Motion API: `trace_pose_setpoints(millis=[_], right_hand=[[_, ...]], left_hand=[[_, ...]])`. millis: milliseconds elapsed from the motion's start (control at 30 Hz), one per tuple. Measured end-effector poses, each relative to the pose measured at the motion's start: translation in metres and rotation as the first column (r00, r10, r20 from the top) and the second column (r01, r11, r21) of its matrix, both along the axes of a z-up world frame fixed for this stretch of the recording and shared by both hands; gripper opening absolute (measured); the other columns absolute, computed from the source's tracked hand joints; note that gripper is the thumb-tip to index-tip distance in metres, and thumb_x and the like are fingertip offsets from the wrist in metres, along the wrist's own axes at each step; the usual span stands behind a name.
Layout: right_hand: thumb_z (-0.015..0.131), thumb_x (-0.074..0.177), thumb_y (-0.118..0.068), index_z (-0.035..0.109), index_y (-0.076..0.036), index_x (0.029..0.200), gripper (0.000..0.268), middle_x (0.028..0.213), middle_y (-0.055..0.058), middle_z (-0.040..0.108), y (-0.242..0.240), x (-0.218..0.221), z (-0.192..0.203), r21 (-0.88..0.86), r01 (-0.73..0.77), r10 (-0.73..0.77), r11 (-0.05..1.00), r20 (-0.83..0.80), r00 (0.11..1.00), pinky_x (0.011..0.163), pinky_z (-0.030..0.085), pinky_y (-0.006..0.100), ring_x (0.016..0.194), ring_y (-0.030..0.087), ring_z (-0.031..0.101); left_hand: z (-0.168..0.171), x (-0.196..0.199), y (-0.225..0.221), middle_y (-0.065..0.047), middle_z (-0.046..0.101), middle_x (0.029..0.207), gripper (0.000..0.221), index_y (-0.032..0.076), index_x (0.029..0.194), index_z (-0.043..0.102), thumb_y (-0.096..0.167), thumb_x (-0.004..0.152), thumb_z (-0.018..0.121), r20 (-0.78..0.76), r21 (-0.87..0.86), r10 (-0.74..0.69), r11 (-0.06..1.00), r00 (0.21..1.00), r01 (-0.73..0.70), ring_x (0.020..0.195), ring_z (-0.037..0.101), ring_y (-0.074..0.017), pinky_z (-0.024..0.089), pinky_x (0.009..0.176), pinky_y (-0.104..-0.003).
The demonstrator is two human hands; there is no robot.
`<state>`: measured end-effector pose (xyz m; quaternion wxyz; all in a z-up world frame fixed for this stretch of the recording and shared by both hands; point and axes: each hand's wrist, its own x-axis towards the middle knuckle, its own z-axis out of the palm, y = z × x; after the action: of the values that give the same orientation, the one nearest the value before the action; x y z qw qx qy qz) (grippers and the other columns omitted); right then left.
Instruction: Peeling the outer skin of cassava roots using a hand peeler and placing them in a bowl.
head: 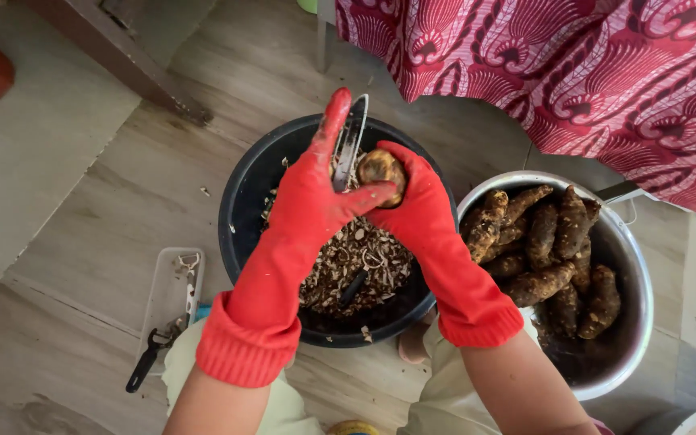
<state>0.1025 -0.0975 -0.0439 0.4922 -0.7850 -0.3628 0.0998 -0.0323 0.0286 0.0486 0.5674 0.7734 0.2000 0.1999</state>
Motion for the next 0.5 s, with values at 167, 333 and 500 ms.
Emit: trace_pose_setpoints(millis=[167, 333, 500], right_hand=[[0.092, 0.052, -0.035, 0.058, -0.039, 0.138, 0.093, 0.112, 0.0, 0.063, 0.002, -0.006, 0.01, -0.15, 0.067, -0.058, 0.986, 0.065, 0.996, 0.1, 0.053, 0.04, 0.11, 0.025, 0.065], [0.089, 0.056, -0.032, 0.059, -0.038, 0.137, 0.086, 0.109, -0.001, 0.064, 0.003, -0.007, 0.008, -0.13, 0.088, -0.074, 0.988, 0.112, 0.991, 0.096, 0.054, 0.04, 0.108, 0.025, 0.066], [0.085, 0.061, -0.026, 0.062, -0.035, 0.134, 0.077, 0.11, 0.004, 0.064, -0.001, -0.011, 0.018, -0.155, 0.072, -0.057, 0.985, 0.098, 0.994, 0.096, 0.053, 0.048, 0.111, 0.034, 0.064]], left_hand=[[-0.002, 0.006, -0.003, -0.02, 0.047, 0.16, 0.126, 0.035, 0.164, 0.009, 0.04, 0.072, 0.095, -0.148, 0.077, 0.047, 0.996, 0.988, -0.036, 0.14, 0.051, -0.0432, 0.041, 0.12, -0.05], [-0.004, 0.006, -0.002, -0.024, 0.052, 0.155, 0.129, 0.033, 0.165, 0.006, 0.042, 0.072, 0.094, -0.152, 0.08, 0.033, 0.997, 0.988, -0.021, 0.135, 0.055, -0.0471, 0.046, 0.115, -0.053], [-0.02, 0.01, -0.004, -0.024, 0.063, 0.142, 0.119, 0.035, 0.165, 0.01, 0.045, 0.077, 0.09, -0.142, 0.112, 0.022, 0.994, 0.99, -0.006, 0.13, 0.059, -0.0452, 0.052, 0.109, -0.052]])
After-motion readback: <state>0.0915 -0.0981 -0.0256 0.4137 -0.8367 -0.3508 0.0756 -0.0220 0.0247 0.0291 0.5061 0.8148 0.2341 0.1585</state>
